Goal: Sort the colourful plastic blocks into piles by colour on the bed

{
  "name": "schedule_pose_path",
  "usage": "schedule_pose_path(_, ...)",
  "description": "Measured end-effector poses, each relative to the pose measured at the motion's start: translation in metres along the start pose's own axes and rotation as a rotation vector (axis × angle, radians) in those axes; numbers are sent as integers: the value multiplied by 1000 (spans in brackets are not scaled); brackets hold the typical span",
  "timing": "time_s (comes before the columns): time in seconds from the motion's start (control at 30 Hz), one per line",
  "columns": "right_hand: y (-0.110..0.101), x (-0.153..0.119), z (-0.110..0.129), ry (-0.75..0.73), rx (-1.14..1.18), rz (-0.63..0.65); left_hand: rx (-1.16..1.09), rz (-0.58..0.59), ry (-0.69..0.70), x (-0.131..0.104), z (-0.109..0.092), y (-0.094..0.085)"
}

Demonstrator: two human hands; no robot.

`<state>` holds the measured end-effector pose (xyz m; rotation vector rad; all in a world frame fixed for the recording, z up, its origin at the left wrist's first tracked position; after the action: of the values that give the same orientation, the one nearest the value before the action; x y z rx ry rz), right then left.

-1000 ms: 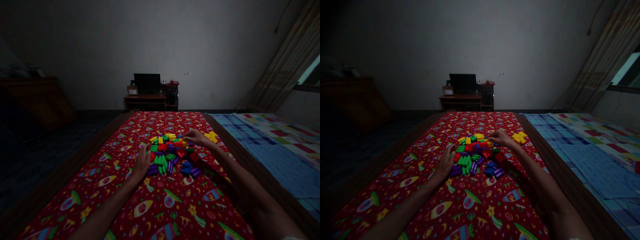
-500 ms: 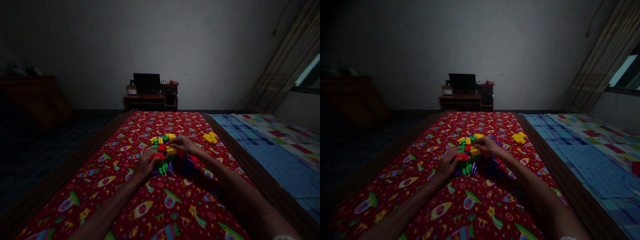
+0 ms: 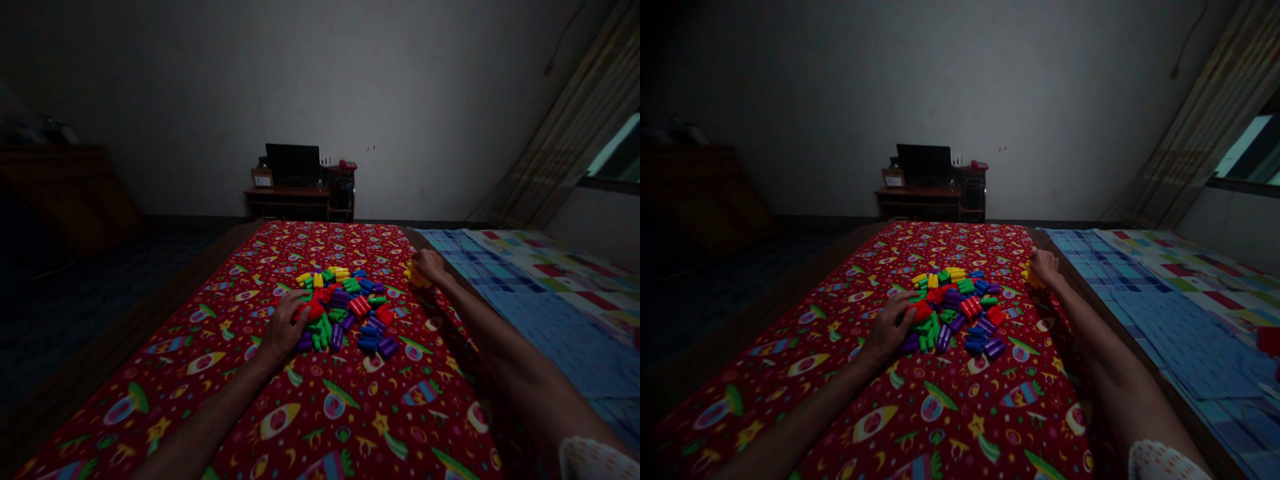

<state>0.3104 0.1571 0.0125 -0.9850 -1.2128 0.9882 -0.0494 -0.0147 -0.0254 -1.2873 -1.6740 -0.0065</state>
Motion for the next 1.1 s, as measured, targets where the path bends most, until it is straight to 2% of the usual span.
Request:
schedule_pose_path(0.1, -4, -1, 13, -30, -61, -47, 19, -5, -39, 0, 6, 1)
schedule_pose_path(0.17, -7, -4, 36, -120, -15, -62, 32, -17, -59, 0, 9, 1)
schedule_pose_path(0.23, -7, -12, 70, -277, 106, -26, 45, -21, -79, 0, 11, 1)
schedule_pose_path(0.33, 2, -34, 131, -588, 295, 100, 53, -15, -93, 0, 13, 0)
schedule_pose_path(0.4, 11, -51, 163, -744, 311, 169, 56, -5, -100, 0, 14, 0)
schedule_pose_path(0.47, 18, -60, 180, -775, 245, 172, 58, 6, -109, -1, 15, 1)
schedule_pose_path(0.53, 20, -62, 183, -737, 191, 128, 58, 15, -115, -1, 16, 1)
schedule_pose_path(0.63, 12, -58, 172, -681, 205, 86, 56, 20, -119, -1, 17, 1)
schedule_pose_path(0.7, 4, -51, 156, -633, 234, 63, 58, 18, -124, -1, 17, 1)
schedule_pose_path(0.87, -12, -30, 84, -433, 161, -23, 58, 16, -134, -1, 16, 1)
schedule_pose_path(1.0, -9, -20, 23, -244, -27, 5, 59, 15, -139, -1, 16, 2)
schedule_pose_path(1.1, -9, -18, 7, -154, -106, 55, 58, 12, -136, -1, 17, 2)
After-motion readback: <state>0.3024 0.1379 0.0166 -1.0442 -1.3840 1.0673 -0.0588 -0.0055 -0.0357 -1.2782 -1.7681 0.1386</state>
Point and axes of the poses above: each hand's wrist, its own x-axis towards the middle knuckle, its own y-axis out of the palm, z = x × y, the point moved 6 cm from there along x, towards the middle knuckle, and after that the axes turned 3 degrees about -z, right-handed, at the moved point
